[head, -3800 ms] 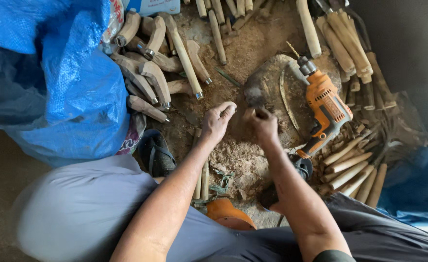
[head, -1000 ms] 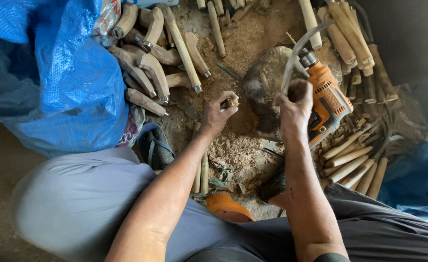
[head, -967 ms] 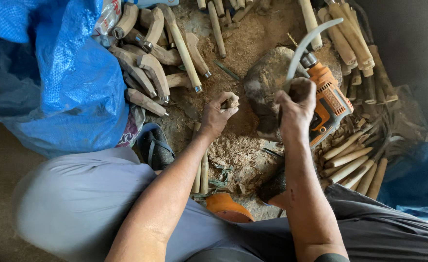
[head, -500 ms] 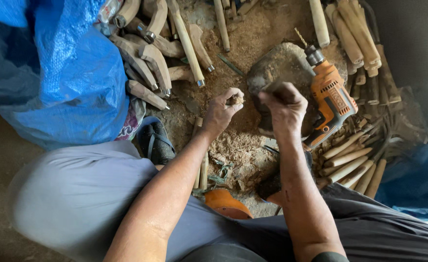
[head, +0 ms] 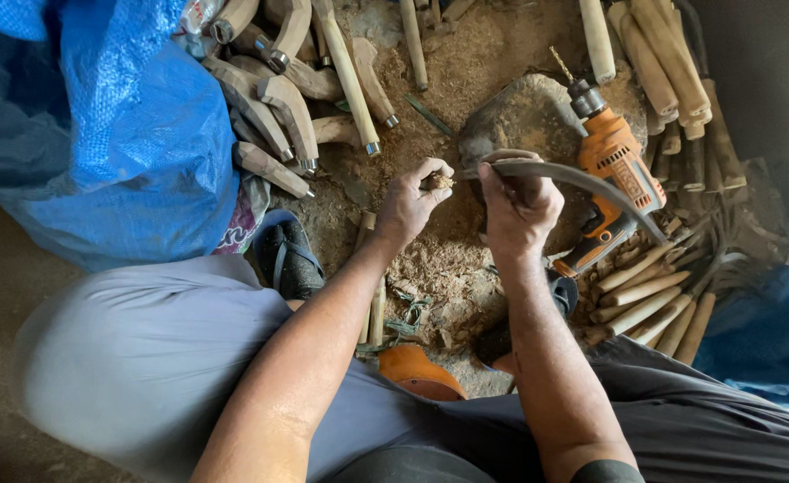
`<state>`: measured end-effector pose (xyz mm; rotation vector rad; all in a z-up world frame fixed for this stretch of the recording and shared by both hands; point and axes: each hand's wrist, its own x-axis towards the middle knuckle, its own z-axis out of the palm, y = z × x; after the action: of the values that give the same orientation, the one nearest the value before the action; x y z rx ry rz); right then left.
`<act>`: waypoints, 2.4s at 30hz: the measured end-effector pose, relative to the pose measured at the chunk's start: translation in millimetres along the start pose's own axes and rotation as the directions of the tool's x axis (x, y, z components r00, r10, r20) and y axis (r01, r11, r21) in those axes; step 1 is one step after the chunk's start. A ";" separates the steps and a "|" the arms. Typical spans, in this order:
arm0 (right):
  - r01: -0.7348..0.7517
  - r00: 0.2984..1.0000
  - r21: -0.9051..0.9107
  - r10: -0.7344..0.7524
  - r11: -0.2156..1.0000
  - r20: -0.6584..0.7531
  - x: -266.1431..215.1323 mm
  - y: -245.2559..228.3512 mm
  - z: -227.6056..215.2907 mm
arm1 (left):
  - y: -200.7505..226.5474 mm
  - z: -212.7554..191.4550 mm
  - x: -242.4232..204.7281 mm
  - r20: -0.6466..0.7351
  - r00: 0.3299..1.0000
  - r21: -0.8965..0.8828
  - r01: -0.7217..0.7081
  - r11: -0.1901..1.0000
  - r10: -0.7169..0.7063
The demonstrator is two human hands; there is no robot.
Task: The person sits on the floor and uses a curved metal blade to shave and shape a small cylindrical wooden piece. They repeatedly rotate the wood and scrape its surface, producing wood shavings. The person briefly picks up a longer wooden dowel, then returns to shaping the small piece.
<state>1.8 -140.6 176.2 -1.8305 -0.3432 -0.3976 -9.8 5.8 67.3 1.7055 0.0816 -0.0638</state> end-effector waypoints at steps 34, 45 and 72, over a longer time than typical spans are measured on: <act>0.104 0.986 -0.146 -0.082 0.984 0.147 4.9 12.2 7.4 | 9.9 -4.7 0.1 -0.003 0.999 -0.017 0.047 0.999 -0.047; 0.144 0.980 -0.001 -0.142 0.990 0.138 4.5 12.4 9.4 | 15.9 -11.4 1.0 -0.033 0.999 -0.037 -0.013 0.999 0.012; -0.036 0.974 -0.833 0.207 0.551 0.095 23.9 97.8 -75.7 | -9.8 -10.1 5.8 -0.273 0.961 -0.007 0.045 0.999 -0.045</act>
<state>57.8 -240.1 123.1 -2.8416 -0.1368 -0.3063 -5.0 17.2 58.5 1.7031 0.3260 0.1392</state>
